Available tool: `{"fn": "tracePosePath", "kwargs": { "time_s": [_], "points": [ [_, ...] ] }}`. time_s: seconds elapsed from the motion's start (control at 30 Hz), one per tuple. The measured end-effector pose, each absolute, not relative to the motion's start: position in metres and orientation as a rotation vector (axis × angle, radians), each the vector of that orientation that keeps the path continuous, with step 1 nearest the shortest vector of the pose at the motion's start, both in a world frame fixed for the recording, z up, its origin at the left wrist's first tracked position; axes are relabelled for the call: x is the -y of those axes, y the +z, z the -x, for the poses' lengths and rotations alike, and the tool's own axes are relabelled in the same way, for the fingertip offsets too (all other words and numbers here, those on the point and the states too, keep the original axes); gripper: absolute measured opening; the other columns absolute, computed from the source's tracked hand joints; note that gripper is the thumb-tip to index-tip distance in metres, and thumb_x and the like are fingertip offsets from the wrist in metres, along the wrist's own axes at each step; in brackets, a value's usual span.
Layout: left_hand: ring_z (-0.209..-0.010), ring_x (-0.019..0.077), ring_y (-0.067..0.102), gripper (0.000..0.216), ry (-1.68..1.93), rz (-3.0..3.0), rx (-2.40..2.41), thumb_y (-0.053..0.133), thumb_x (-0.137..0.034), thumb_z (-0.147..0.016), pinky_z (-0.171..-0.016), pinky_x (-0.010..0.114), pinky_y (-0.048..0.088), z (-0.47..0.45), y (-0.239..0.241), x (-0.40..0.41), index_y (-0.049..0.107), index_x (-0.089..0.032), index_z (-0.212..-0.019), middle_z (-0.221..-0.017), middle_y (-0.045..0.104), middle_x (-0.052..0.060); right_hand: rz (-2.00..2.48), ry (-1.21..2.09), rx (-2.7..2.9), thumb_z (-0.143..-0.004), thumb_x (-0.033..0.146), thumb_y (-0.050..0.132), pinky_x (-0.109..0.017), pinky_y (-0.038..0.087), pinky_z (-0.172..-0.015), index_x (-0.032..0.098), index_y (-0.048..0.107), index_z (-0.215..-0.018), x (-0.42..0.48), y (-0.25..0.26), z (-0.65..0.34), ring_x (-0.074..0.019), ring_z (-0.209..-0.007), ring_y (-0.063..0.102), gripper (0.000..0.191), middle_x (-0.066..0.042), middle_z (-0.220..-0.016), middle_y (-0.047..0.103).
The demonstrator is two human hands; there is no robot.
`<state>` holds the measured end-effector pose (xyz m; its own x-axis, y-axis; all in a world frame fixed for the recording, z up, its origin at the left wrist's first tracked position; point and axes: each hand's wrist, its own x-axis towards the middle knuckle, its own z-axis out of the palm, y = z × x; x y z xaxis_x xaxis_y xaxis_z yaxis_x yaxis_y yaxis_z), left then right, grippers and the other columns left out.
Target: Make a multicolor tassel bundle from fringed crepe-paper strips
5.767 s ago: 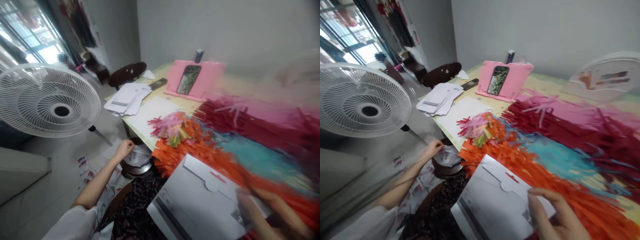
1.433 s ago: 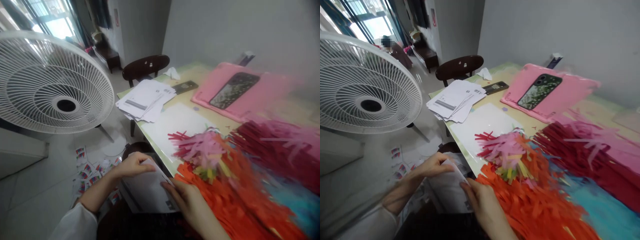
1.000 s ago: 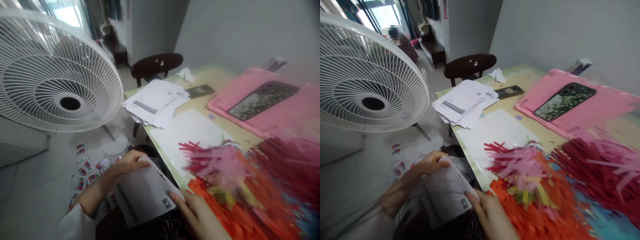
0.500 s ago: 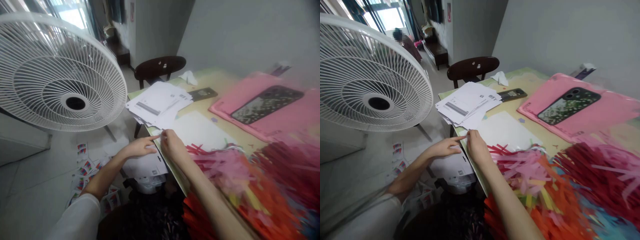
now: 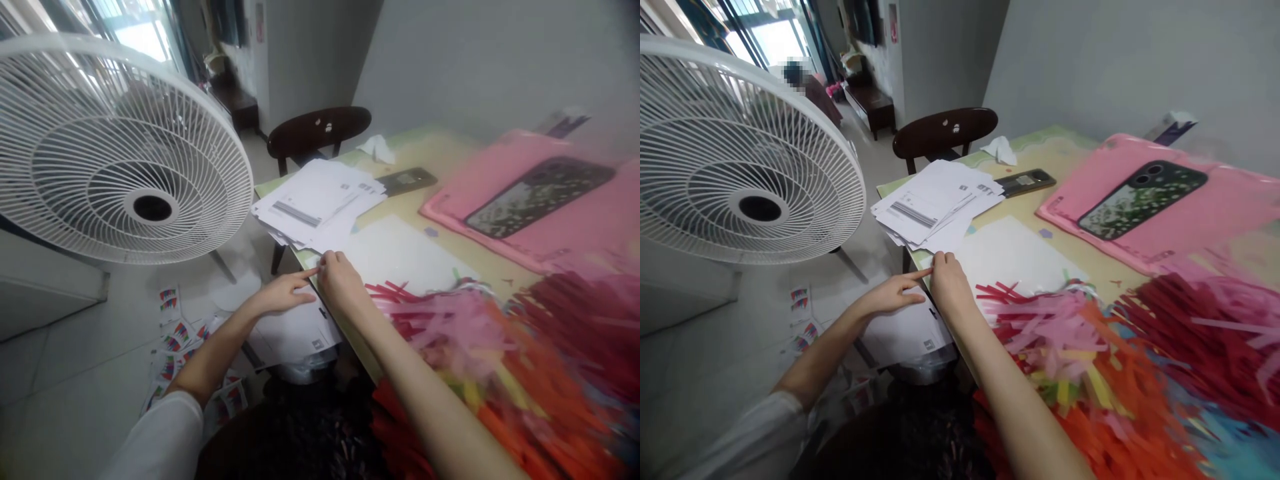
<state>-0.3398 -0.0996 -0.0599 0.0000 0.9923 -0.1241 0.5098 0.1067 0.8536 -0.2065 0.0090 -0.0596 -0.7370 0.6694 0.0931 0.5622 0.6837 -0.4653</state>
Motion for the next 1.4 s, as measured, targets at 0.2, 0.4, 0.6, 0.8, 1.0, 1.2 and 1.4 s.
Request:
{"fn": "tracePosePath", "kwargs": {
  "time_s": [0.2, 0.4, 0.6, 0.8, 1.0, 1.2, 1.4],
  "points": [
    [-0.098, 0.0229, 0.068, 0.026, 0.770, -1.504, -1.630, 0.062, -0.034, -0.084, -0.083, 0.028, 0.049, 0.342, -0.060, 0.100, 0.061, -0.015, -0.065, -0.151, 0.046, 0.009, 0.927, 0.782, 2.540, -0.084, 0.006, 0.047, -0.033, 0.038, -0.078, 0.017, 0.056, -0.094, -0.009, -0.058, 0.203, -0.0246, -0.085, 0.053, 0.018, -0.011, -0.087, 0.063],
    [-0.113, 0.0260, 0.065, 0.024, 0.773, -1.529, -1.620, 0.060, -0.037, -0.086, -0.096, 0.031, 0.047, 0.342, -0.057, 0.099, 0.069, -0.017, -0.076, -0.153, 0.044, 0.007, 0.990, 1.080, 2.096, -0.081, 0.022, 0.053, -0.034, 0.045, -0.076, 0.020, 0.051, -0.101, -0.018, -0.045, 0.180, -0.0216, -0.082, 0.058, 0.019, -0.005, -0.083, 0.065],
    [-0.119, 0.0273, 0.062, 0.029, 0.908, -1.481, -1.592, 0.061, -0.042, -0.086, -0.100, 0.033, 0.045, 0.360, -0.025, 0.132, 0.072, -0.016, -0.083, -0.136, 0.063, 0.011, 1.001, 1.394, 1.644, -0.070, 0.046, 0.067, -0.030, 0.046, -0.058, 0.022, 0.048, -0.098, -0.006, -0.016, 0.140, -0.0160, -0.061, 0.059, 0.042, 0.000, -0.074, 0.065],
    [-0.073, 0.0164, 0.064, 0.035, 1.492, -1.023, -1.791, 0.064, -0.047, -0.083, -0.064, 0.023, 0.048, 0.318, 0.003, 0.162, 0.069, -0.013, -0.090, -0.082, 0.072, 0.004, 0.925, 1.430, 1.376, -0.072, 0.038, 0.076, -0.033, 0.049, -0.074, 0.023, 0.055, -0.102, 0.064, 0.014, 0.104, -0.0165, -0.075, 0.064, 0.040, 0.001, -0.077, 0.066],
    [-0.087, 0.0186, 0.066, 0.026, 1.584, -1.136, -1.736, 0.059, -0.036, -0.089, -0.078, 0.026, 0.050, 0.236, 0.014, 0.153, 0.070, -0.014, -0.098, -0.095, 0.073, 0.007, 0.952, 1.105, 1.406, -0.078, 0.029, 0.074, -0.046, 0.042, -0.100, 0.022, 0.061, -0.108, 0.115, 0.027, 0.069, -0.0186, -0.083, 0.064, 0.033, -0.001, -0.083, 0.066],
    [-0.089, 0.0185, 0.067, 0.025, 1.565, -1.244, -1.643, 0.056, -0.034, -0.092, -0.082, 0.026, 0.051, 0.193, 0.024, 0.154, 0.070, -0.016, -0.101, -0.098, 0.073, 0.006, 0.967, 1.005, 1.346, -0.076, 0.026, 0.076, -0.047, 0.038, -0.107, 0.023, 0.059, -0.105, 0.122, 0.025, 0.042, -0.0160, -0.083, 0.065, 0.034, -0.004, -0.104, 0.066],
    [-0.093, 0.0193, 0.067, 0.025, 1.556, -1.288, -1.639, 0.056, -0.034, -0.092, -0.084, 0.026, 0.050, 0.177, 0.033, 0.155, 0.070, -0.016, -0.102, -0.100, 0.074, 0.006, 0.976, 0.997, 1.361, -0.077, 0.029, 0.074, -0.051, 0.038, -0.106, 0.023, 0.059, -0.102, 0.119, 0.019, 0.030, -0.0216, -0.095, 0.065, 0.030, -0.005, -0.099, 0.066]
  ]
}}
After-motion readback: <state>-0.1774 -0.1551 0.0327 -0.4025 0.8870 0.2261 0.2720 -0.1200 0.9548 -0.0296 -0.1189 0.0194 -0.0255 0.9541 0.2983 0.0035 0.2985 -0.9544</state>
